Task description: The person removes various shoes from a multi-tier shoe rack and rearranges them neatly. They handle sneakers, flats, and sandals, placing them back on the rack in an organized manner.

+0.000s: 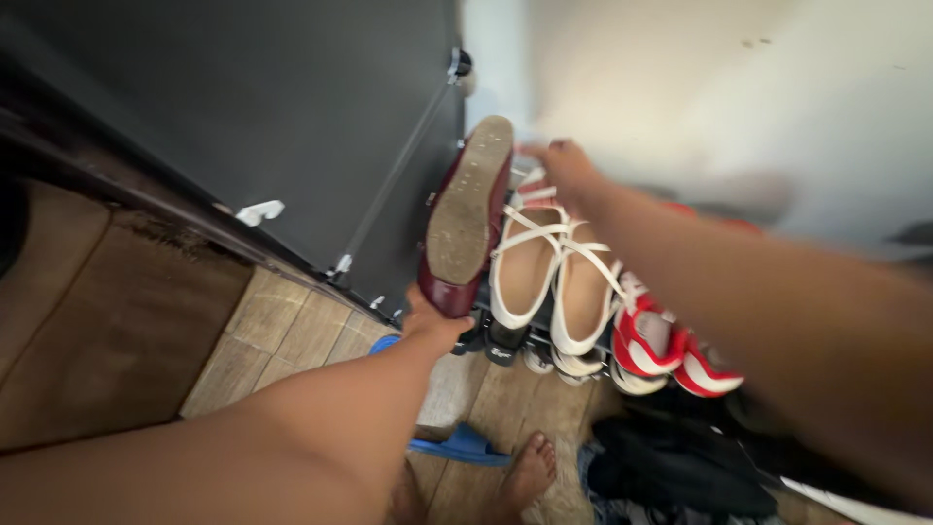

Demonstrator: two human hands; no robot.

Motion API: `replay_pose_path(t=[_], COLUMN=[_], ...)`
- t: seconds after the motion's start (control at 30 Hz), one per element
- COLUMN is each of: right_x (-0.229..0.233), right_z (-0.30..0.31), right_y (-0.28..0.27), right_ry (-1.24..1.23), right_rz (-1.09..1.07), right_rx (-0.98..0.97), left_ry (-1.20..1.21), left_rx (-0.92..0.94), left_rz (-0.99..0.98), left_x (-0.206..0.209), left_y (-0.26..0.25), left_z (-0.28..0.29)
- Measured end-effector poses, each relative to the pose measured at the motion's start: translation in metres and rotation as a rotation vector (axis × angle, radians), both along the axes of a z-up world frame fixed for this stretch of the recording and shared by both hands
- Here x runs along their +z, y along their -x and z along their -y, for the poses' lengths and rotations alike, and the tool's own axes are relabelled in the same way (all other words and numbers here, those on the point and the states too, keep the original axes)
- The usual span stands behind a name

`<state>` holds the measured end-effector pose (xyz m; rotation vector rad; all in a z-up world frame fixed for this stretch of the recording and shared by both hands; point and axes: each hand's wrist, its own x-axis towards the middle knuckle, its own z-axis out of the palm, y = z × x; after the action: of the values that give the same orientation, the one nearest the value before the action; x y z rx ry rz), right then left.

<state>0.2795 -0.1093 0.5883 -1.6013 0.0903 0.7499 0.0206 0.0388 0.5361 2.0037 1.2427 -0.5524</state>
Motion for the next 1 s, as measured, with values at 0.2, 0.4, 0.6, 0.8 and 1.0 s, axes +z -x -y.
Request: replay_pose_path(t=[0.2,0.4,0.6,0.8,1.0], right_x=[0.016,0.019,0.026,0.099,0.14], right_z=[-0.04,-0.053,-0.062,0.002,0.055], right_y=[-0.065,-0.059,-0.046,-0.055,0.028], right_ry=[0.169,0.322,0.067,-0.262,-0.331], right_rz=[-0.153,-0.128,-0.128,0.064,0.13], right_rx=[0.411,0.405,0.299,0.177,-0.056], left_ry=[-0.013,0.092,0.081,0.03,-0.244], left_rx=[0.098,0.185,0.256,0.232,0.099], left_rz=[0.133,0.034,-0.09,0.007,0.286], left_x=[-0.012,0.03,0.05,0.024,0.02], left_y=[-0.014,-0.023,-0.039,-0.034,-0.029], left_z=[0.012,0.02,0.023,0.004,-0.021])
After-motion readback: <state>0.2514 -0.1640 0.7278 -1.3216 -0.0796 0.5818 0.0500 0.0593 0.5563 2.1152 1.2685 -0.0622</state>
